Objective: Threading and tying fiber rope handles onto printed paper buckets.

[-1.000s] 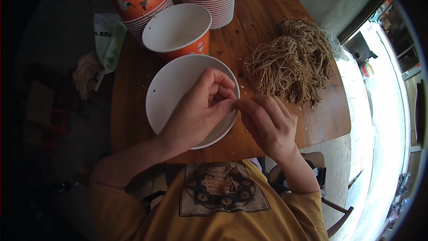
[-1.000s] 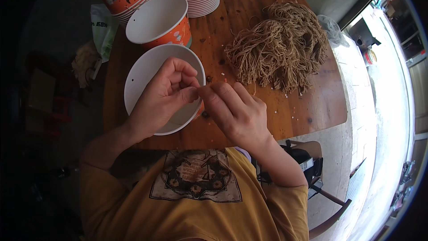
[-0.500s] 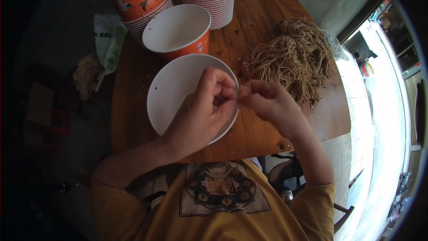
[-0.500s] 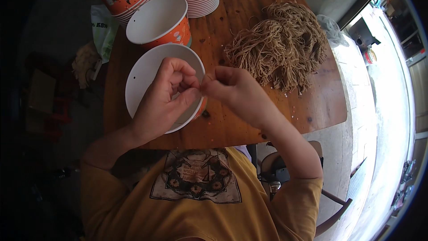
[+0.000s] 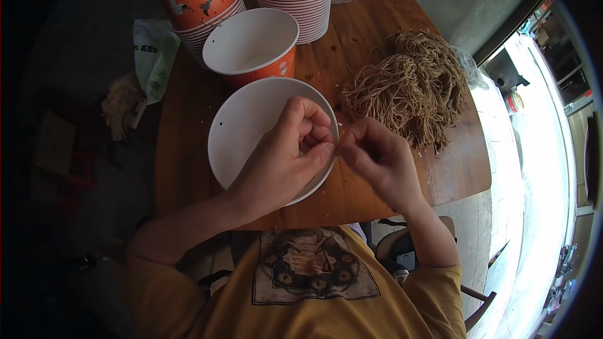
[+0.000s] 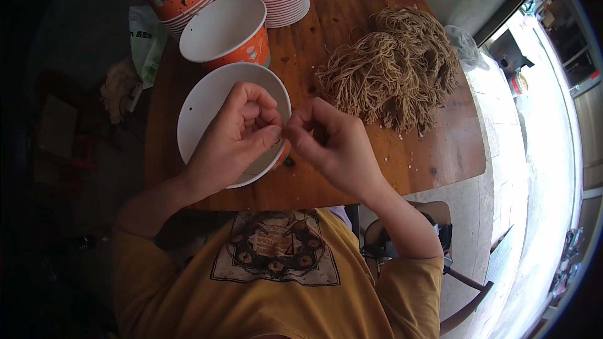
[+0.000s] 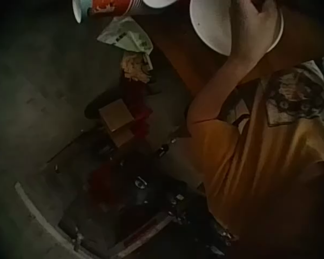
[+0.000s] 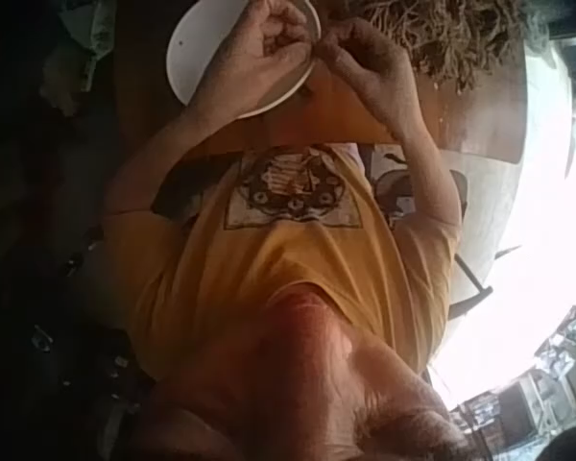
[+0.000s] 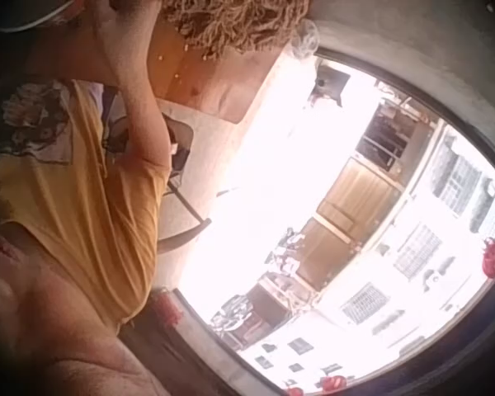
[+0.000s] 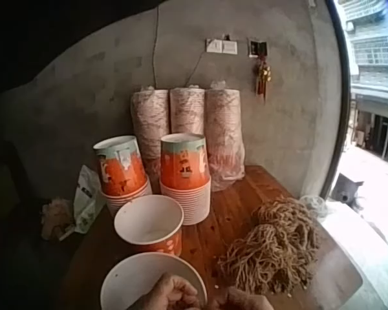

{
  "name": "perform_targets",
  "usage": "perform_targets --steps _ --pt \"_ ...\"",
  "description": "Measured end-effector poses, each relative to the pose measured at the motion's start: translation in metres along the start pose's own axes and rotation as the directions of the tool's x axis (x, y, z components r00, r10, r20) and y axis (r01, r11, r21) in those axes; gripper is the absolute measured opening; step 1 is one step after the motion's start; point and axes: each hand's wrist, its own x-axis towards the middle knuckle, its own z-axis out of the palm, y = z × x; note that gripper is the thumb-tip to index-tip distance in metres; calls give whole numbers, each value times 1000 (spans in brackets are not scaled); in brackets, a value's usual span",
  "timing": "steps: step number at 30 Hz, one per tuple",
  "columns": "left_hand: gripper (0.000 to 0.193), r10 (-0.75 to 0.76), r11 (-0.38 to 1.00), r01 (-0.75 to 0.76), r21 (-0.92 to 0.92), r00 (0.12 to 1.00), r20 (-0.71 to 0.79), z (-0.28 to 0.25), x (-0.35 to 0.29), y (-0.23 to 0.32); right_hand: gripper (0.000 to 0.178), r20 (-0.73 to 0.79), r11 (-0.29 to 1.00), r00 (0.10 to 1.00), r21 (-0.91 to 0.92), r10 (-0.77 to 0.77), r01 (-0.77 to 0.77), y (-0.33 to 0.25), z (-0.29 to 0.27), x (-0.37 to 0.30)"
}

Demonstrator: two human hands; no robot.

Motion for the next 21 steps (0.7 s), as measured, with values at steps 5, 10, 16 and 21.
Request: perform_targets --steps 5,10,16,21 --pt "28 27 999 -28 16 999 47 1 -3 -1 15 169 756 938 557 302 -344 4 0 1" --pt "33 23 998 -28 49 995 92 4 -3 -2 17 232 685 922 617 311 -386 11 -1 2" --pt "25 72 948 -85 306 996 53 1 -6 0 17 214 687 929 627 303 -368 18 1 0" --pt "15 254 827 -237 510 966 38 1 -6 1 15 174 734 949 603 264 -314 12 2 -3"
